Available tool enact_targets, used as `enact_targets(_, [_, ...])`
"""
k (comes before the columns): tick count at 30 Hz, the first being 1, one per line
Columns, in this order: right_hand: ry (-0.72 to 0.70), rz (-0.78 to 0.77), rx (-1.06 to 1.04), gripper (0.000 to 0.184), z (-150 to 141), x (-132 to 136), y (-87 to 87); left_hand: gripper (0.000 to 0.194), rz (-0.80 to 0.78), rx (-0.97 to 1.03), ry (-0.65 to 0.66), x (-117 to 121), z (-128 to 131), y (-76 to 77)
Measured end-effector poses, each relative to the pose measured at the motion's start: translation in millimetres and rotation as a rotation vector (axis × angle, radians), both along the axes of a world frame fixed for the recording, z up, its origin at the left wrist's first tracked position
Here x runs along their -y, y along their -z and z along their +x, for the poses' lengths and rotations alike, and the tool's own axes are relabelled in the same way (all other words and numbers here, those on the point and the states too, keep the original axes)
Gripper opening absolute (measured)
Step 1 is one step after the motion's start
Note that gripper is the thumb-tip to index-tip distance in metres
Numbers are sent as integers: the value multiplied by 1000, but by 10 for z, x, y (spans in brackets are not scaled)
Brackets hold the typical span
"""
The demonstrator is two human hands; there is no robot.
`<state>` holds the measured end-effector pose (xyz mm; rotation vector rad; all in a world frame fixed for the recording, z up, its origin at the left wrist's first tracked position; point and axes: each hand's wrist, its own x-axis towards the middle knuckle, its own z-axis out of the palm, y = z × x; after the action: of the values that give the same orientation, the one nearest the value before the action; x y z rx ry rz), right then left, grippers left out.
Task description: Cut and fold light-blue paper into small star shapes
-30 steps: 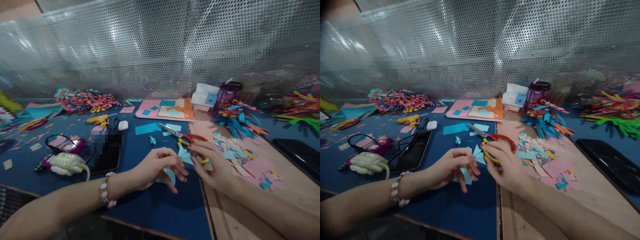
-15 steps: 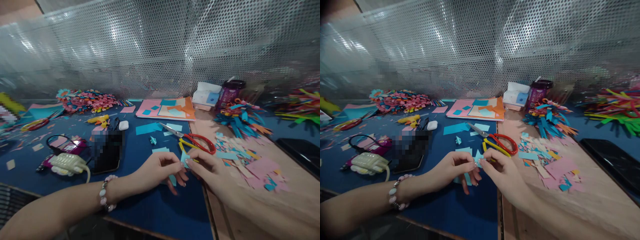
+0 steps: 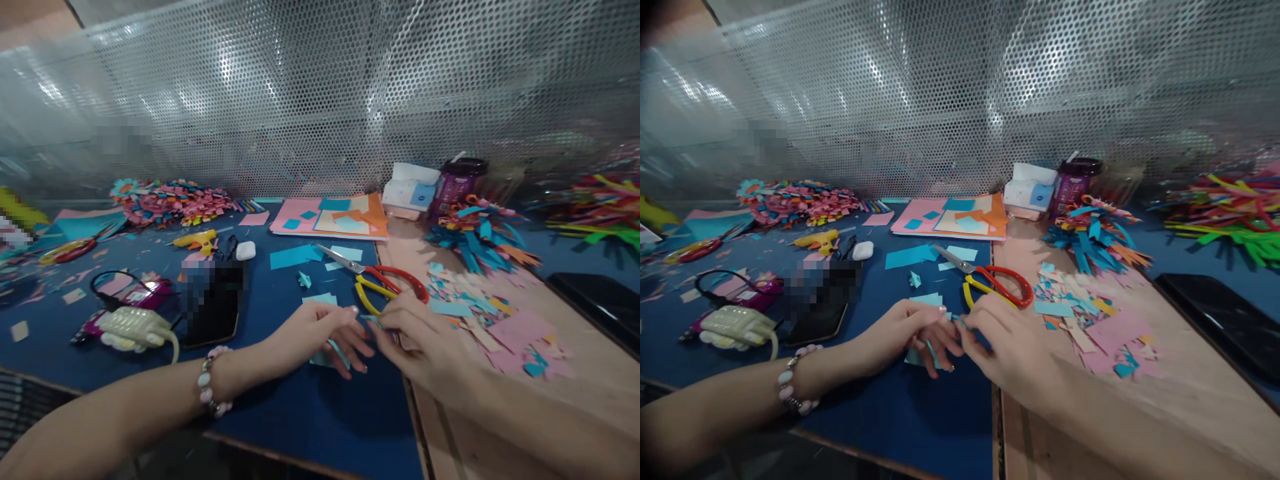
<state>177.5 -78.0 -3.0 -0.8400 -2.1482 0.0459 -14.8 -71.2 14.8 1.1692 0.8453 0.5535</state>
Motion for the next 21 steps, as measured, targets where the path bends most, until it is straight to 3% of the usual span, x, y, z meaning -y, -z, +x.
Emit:
enact_targets(2, [-37,231,208,13,49,-2,-17,41,22,2,26,26,14,1])
enact_targets(4, [-69,367,380,19,61,17,-60,38,65,7,26,55,20,-1])
enact_targets(7, [-35,478,484,24,10,61,-132,36,109,25,-2,74,16,-4])
enact_targets(10, [23,502,461,17,-60,89,-154,34,137,25,-15,63,7,-1])
enact_targets(13, [38,392,317,15,-80,98,-124,32,180,23,-20,41,-1,4])
enact_targets(21, [13,-206,-113,12,-56,47,-81,33,213,-34,49,25,-22,18])
